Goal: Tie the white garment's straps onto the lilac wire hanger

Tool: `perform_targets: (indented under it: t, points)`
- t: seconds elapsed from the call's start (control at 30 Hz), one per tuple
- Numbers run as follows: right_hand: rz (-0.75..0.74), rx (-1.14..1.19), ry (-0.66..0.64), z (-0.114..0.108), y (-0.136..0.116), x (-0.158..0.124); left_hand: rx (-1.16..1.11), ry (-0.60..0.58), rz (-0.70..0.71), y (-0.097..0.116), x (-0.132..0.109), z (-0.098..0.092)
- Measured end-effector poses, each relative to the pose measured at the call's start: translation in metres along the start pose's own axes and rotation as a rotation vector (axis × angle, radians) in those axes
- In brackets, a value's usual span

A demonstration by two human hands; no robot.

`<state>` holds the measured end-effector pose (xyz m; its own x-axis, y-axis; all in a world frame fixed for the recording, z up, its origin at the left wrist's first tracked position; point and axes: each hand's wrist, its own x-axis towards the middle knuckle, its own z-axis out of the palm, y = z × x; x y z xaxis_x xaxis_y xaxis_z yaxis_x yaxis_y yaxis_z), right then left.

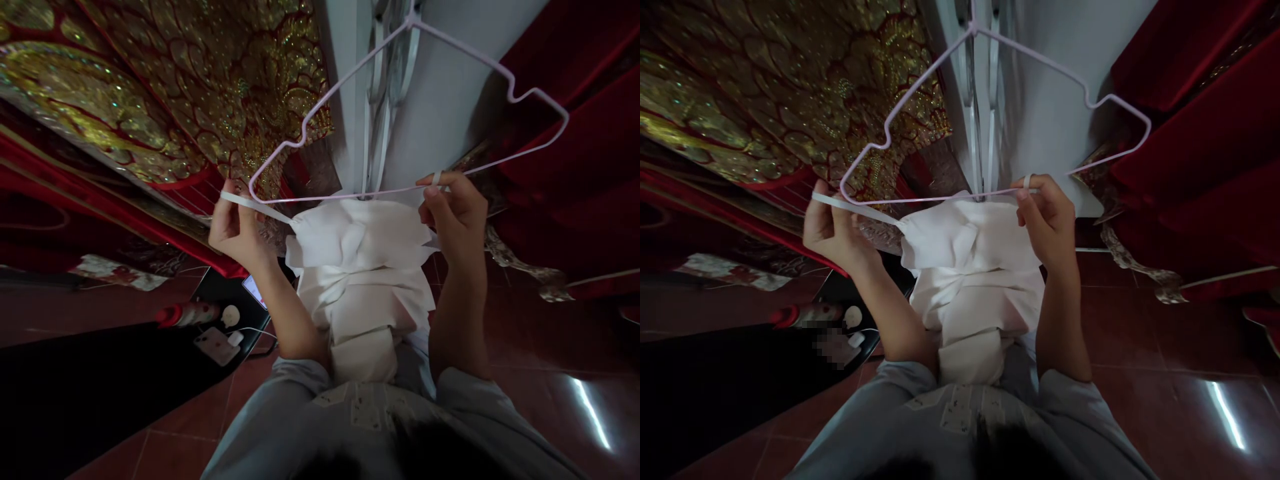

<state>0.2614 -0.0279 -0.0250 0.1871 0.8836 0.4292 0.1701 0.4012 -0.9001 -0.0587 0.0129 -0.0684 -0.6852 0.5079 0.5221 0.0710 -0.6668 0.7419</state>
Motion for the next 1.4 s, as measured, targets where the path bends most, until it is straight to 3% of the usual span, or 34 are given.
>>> perform_targets:
  t: [0.13,0.2,0.33,0.47,0.53,0.67,0.73,0.83,0.97,1.13,1.4]
  points:
    - [0.019,0.037,-0.043,-0.002,0.004,-0.001,-0.046,-0.139,-0.153,0.019,0.027,0.001]
    - [0.026,0.049,-0.083,-0.002,0.008,-0.005,-0.041,-0.218,-0.264,0.041,0.039,0.014]
    - [0.047,0.029,-0.134,0.001,0.017,-0.013,0.04,-0.496,-0.352,0.078,0.056,0.051]
    - [0.023,0.046,-0.15,0.004,0.021,-0.018,0.07,-0.624,-0.366,0.076,0.065,0.067]
    - [0.019,0.052,-0.161,0.005,0.022,-0.018,0.046,-0.585,-0.377,0.063,0.062,0.06]
    - [0.017,0.03,-0.154,0.007,0.021,-0.018,-0.149,-0.266,-0.504,0.04,0.03,0.041]
    - [0.008,0.025,-0.135,0.007,0.019,-0.016,-0.225,-0.174,-0.552,0.034,0.008,0.038]
    - [-0.007,0.023,-0.115,0.007,0.013,-0.013,-0.261,-0.199,-0.527,0.029,-0.021,0.046]
    - [-0.025,-0.008,-0.075,0.005,0.003,-0.009,-0.258,-0.177,-0.403,0.025,-0.042,0.067]
    - [-0.03,-0.042,-0.056,0.003,-0.003,-0.009,-0.159,-0.108,-0.258,0.019,-0.052,0.081]
    - [-0.028,-0.06,-0.073,-0.001,-0.001,-0.007,-0.08,-0.047,-0.253,0.013,-0.054,0.078]
